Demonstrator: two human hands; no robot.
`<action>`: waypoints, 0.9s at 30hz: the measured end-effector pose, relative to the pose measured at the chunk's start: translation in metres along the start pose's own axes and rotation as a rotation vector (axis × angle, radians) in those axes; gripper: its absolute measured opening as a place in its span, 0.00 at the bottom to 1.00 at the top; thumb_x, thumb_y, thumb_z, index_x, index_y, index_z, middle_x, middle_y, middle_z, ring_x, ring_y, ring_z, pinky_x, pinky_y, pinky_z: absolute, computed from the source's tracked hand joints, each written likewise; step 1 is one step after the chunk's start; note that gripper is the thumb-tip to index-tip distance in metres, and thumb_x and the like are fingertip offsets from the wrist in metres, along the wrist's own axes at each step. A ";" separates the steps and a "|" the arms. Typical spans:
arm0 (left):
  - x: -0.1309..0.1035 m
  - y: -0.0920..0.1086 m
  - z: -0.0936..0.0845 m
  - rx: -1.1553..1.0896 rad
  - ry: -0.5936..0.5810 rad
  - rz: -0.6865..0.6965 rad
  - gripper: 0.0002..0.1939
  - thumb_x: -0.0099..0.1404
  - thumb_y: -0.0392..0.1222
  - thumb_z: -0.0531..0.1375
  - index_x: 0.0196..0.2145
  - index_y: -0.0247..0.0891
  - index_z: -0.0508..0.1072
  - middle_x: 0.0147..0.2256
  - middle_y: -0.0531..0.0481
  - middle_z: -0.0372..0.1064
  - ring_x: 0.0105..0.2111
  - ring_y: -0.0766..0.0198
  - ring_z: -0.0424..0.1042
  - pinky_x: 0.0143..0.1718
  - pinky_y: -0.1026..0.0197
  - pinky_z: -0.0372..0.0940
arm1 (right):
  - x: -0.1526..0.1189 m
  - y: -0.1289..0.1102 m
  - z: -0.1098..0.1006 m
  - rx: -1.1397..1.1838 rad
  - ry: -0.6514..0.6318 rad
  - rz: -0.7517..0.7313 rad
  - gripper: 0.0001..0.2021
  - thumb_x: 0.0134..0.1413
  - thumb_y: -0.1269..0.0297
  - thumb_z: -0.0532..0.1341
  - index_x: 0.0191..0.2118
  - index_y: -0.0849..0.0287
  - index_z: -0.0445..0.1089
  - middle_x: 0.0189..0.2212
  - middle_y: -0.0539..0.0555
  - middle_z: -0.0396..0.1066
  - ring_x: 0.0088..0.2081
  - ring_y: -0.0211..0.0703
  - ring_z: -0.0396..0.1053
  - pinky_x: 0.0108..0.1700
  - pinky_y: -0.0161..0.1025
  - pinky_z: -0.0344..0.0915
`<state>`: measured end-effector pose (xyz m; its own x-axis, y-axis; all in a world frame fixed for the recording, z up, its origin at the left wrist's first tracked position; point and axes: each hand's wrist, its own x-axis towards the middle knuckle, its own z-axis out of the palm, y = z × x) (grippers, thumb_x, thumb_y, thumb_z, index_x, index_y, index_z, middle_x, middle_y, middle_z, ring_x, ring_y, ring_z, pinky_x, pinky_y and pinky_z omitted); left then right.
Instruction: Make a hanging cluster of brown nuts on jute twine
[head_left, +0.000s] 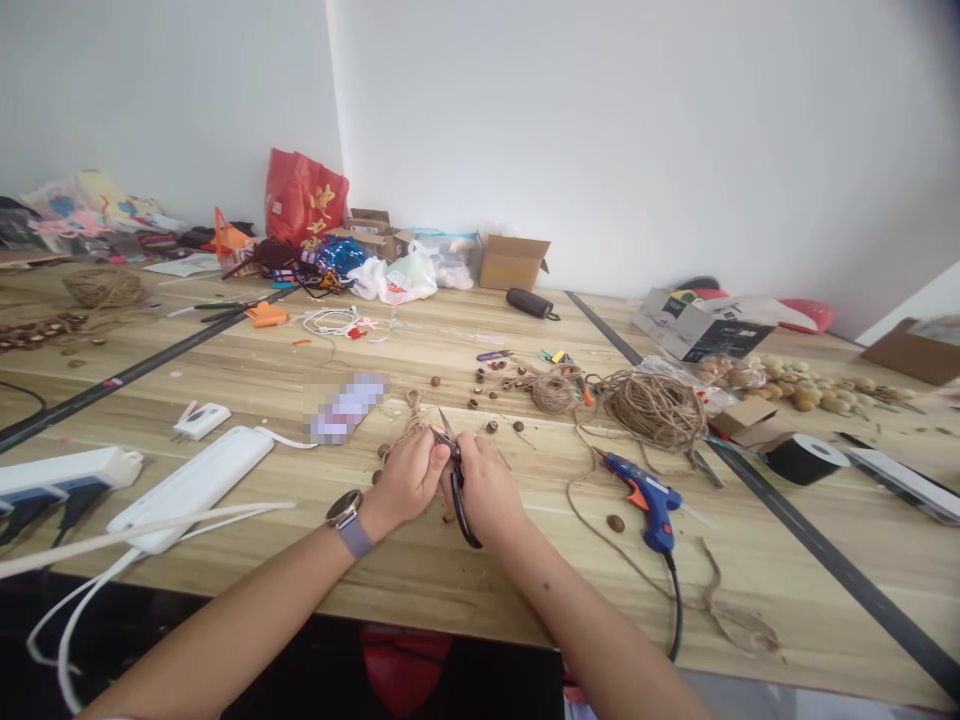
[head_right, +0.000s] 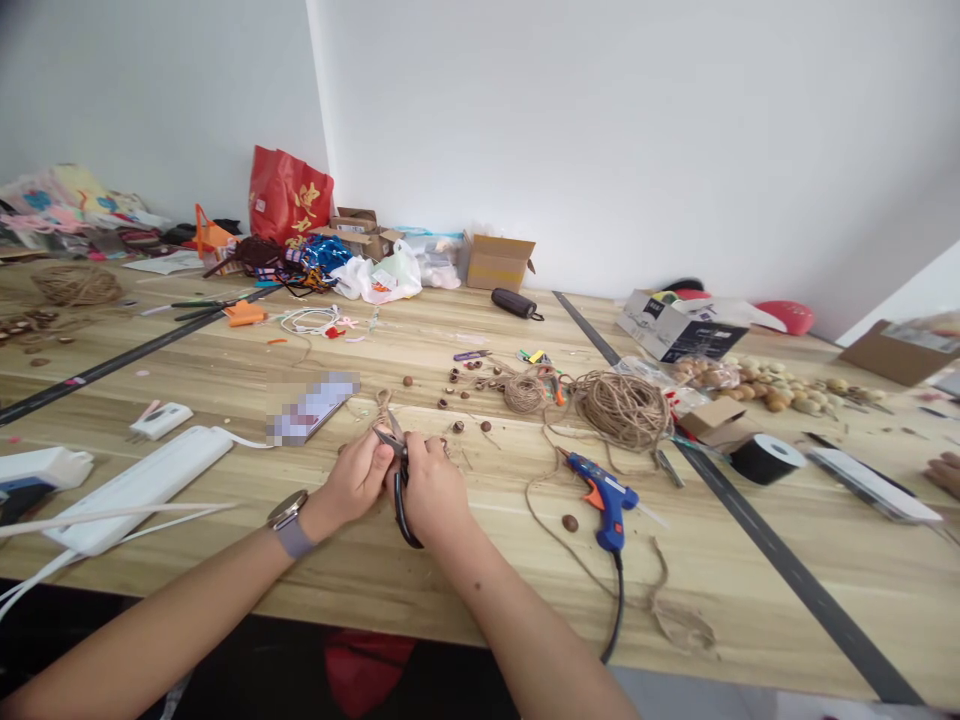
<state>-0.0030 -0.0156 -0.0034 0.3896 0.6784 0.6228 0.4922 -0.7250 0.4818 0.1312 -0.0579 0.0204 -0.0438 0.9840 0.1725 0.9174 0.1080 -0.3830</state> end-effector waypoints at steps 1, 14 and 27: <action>-0.001 0.000 0.000 0.006 0.006 -0.003 0.22 0.74 0.52 0.37 0.33 0.41 0.63 0.30 0.43 0.70 0.32 0.55 0.70 0.35 0.53 0.66 | 0.000 0.000 0.001 -0.014 -0.008 0.005 0.08 0.64 0.64 0.53 0.46 0.58 0.64 0.39 0.58 0.70 0.33 0.45 0.70 0.32 0.36 0.55; 0.002 0.005 -0.001 -0.088 0.034 -0.139 0.19 0.74 0.51 0.39 0.32 0.42 0.61 0.29 0.45 0.68 0.31 0.56 0.69 0.35 0.54 0.65 | 0.005 0.005 0.004 -0.058 -0.064 -0.027 0.10 0.67 0.65 0.51 0.49 0.58 0.64 0.37 0.58 0.73 0.33 0.46 0.72 0.33 0.36 0.56; 0.002 -0.013 -0.002 -0.060 -0.158 -0.075 0.25 0.73 0.58 0.37 0.30 0.42 0.62 0.28 0.44 0.70 0.30 0.55 0.70 0.34 0.54 0.65 | 0.006 0.017 0.007 0.040 -0.024 -0.092 0.10 0.59 0.64 0.59 0.46 0.56 0.63 0.39 0.55 0.69 0.32 0.42 0.69 0.34 0.34 0.57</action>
<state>-0.0103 -0.0050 -0.0073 0.4735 0.7377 0.4812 0.4793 -0.6742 0.5620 0.1440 -0.0486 0.0083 -0.1370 0.9727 0.1872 0.8927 0.2032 -0.4023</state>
